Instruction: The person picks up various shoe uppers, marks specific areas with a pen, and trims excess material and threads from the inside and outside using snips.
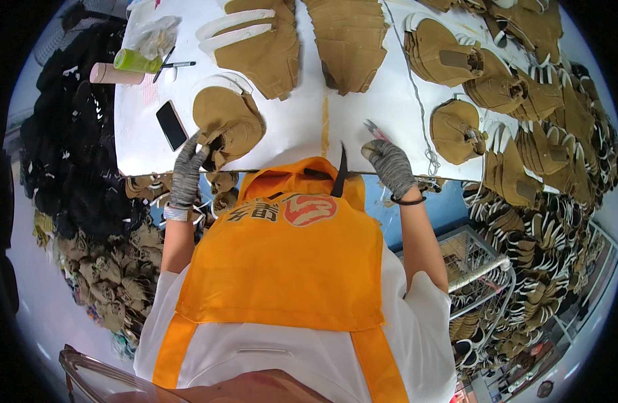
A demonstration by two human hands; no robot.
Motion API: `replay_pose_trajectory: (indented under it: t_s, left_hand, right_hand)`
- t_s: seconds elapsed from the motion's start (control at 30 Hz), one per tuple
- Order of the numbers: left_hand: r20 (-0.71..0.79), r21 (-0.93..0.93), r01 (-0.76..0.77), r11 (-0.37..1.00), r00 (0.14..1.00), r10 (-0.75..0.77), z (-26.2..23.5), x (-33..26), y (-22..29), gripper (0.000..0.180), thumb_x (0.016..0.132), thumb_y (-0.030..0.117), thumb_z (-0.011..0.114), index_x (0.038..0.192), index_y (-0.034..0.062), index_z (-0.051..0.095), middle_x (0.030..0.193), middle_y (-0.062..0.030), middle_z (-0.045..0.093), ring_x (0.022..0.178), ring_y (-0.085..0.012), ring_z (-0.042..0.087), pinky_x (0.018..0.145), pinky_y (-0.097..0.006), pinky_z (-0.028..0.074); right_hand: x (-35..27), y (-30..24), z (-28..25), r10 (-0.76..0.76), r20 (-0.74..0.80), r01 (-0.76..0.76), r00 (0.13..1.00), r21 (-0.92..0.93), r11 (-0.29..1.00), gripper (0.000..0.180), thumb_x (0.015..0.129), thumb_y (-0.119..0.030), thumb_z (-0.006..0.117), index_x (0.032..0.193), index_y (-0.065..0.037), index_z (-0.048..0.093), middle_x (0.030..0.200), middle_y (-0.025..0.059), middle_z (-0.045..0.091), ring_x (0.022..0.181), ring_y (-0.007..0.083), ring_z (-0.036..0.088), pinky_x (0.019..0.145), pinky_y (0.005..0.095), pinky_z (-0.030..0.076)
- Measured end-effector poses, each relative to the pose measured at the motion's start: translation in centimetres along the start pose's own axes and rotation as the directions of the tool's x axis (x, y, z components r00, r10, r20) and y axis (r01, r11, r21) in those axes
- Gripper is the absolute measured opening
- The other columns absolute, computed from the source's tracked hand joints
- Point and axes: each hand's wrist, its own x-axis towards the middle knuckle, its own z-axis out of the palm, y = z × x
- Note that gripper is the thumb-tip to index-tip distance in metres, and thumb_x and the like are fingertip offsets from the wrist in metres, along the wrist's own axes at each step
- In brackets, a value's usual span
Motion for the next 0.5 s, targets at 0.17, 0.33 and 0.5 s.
replay_pose_trajectory:
  t_s: [0.17, 0.33, 0.5]
  left_hand:
    - [-0.224, 0.138, -0.324, 0.936, 0.910, 0.348, 4.3, -4.4, 5.3, 0.036, 0.097, 0.023, 0.056, 0.124, 0.0003, 0.058, 0.119, -0.0096, 0.061, 0.111, -0.0197, 0.057, 0.097, -0.032, 0.044]
    - [0.080, 0.170, -0.123, 0.978, 0.991, 0.110, 7.0, -8.0, -0.8, 0.030, 0.095, 0.020, 0.059, 0.120, 0.0021, 0.061, 0.113, -0.0123, 0.064, 0.103, -0.0223, 0.060, 0.093, -0.033, 0.046]
    - [0.075, 0.300, 0.228, 0.926, 0.962, -0.262, 3.5, -9.9, -19.5, 0.031, 0.096, 0.022, 0.057, 0.122, 0.0046, 0.059, 0.115, -0.0161, 0.063, 0.103, -0.0265, 0.060, 0.093, -0.034, 0.046]
  right_hand:
    - [4.5, 1.6, -0.7, 0.060, -0.023, -0.058, 0.998, 0.089, 0.994, 0.021, 0.087, -0.017, 0.069, 0.099, 0.000, 0.067, 0.091, 0.0140, 0.069, 0.081, 0.0202, 0.063, 0.078, 0.0294, 0.049]
    - [4.0, 7.8, 0.2, 0.175, 0.208, 0.031, 0.962, -0.723, 0.691, 0.030, 0.092, -0.033, 0.053, 0.093, -0.005, 0.065, 0.095, 0.0166, 0.069, 0.092, 0.0305, 0.066, 0.080, 0.0438, 0.051]
    - [-4.3, 12.5, 3.1, 0.503, 0.741, 0.073, 0.445, -0.589, 0.805, 0.037, 0.092, -0.038, 0.052, 0.096, -0.007, 0.072, 0.104, 0.0152, 0.069, 0.092, 0.0325, 0.065, 0.085, 0.0464, 0.048]
